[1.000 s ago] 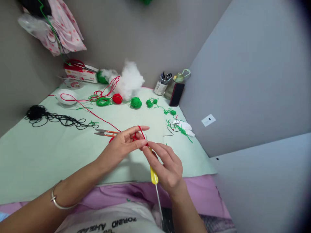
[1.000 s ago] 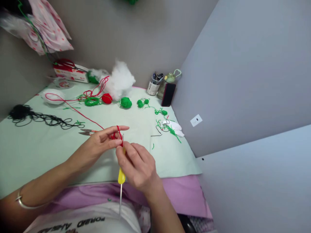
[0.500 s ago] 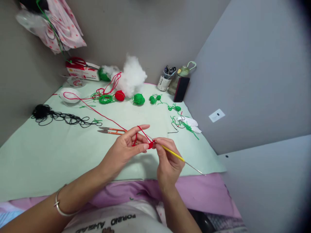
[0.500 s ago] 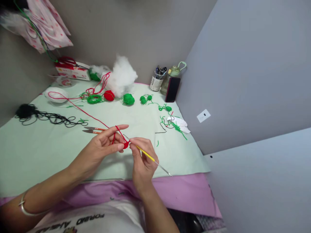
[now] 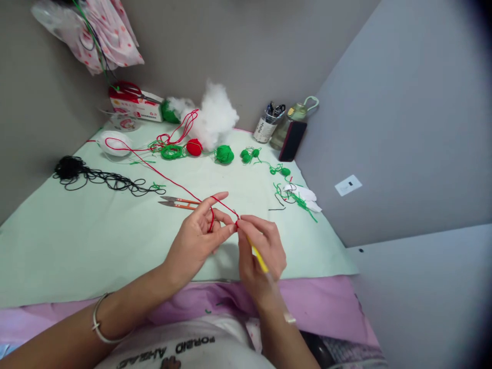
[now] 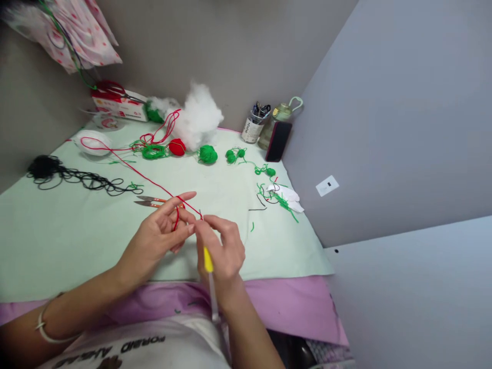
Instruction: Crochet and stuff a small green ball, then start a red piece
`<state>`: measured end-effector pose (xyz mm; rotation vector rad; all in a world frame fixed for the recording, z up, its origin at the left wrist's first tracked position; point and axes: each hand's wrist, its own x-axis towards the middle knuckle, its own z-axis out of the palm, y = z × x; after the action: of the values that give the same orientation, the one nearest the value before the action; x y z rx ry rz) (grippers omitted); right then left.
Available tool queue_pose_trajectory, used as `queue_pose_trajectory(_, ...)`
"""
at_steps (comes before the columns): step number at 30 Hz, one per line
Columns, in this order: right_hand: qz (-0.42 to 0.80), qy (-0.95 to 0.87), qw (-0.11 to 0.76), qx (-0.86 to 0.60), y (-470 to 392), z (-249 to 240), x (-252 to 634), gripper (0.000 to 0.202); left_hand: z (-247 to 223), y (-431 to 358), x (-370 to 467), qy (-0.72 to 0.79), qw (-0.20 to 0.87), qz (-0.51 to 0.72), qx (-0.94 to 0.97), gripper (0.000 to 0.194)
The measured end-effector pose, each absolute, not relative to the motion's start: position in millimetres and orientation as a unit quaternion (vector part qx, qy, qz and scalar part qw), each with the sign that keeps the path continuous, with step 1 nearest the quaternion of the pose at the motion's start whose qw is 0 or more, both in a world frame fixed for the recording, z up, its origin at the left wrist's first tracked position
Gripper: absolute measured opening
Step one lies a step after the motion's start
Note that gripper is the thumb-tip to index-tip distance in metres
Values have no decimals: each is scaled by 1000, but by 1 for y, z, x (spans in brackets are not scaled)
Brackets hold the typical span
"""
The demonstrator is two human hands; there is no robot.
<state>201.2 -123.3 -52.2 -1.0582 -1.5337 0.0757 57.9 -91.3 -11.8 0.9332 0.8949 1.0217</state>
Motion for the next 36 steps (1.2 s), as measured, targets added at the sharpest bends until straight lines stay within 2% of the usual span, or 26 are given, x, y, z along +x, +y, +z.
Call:
queue_pose_trajectory(2, -35, -668, 592, -450, -124, -54, 199, 41, -13, -92, 59, 391, 693, 453, 402, 71)
queue_pose_trajectory(3, -26, -656, 607, -449, -124, -54, 198, 41, -14, -92, 59, 380, 709, 446, 393, 70)
queue_pose_trajectory(7, 177, -564, 676, -440, -120, -46, 197, 23, -16, -90, 55, 346, 757, 413, 369, 68)
queue_pose_trajectory(10, 344, -480, 694, -411, -114, -39, 201, 11, -15, -88, 50, 338, 764, 407, 369, 62)
queue_pose_trajectory(13, 421, -446, 686, -392, -109, -35, 205, 15, -14, -87, 46, 339, 767, 402, 369, 59)
queue_pose_trajectory(16, 425, -462, 667, -402, -110, -29, 205, 19, -14, -85, 40, 341, 761, 405, 375, 58)
queue_pose_trajectory(19, 371, -518, 641, -429, -116, -23, 203, 17, -15, -84, 34, 349, 744, 417, 389, 55)
queue_pose_trajectory(22, 238, -624, 596, -446, -123, -23, 199, 20, -17, -85, 31, 371, 707, 439, 412, 51)
queue_pose_trajectory(25, 74, -729, 525, -432, -123, -34, 195, 37, -18, -87, 32, 391, 675, 469, 413, 54)
queue_pose_trajectory(28, -25, -762, 493, -420, -118, -46, 192, 49, -20, -87, 33, 367, 734, 457, 343, 53)
queue_pose_trajectory(31, 37, -708, 562, -425, -115, -48, 190, 42, -22, -84, 31, 336, 800, 417, 270, 42)
queue_pose_trajectory(34, 184, -605, 650, -422, -114, -42, 189, 27, -21, -82, 29, 325, 800, 428, 267, 40)
queue_pose_trajectory(36, 262, -561, 675, -402, -111, -38, 187, 21, -18, -82, 29, 326, 788, 438, 284, 42)
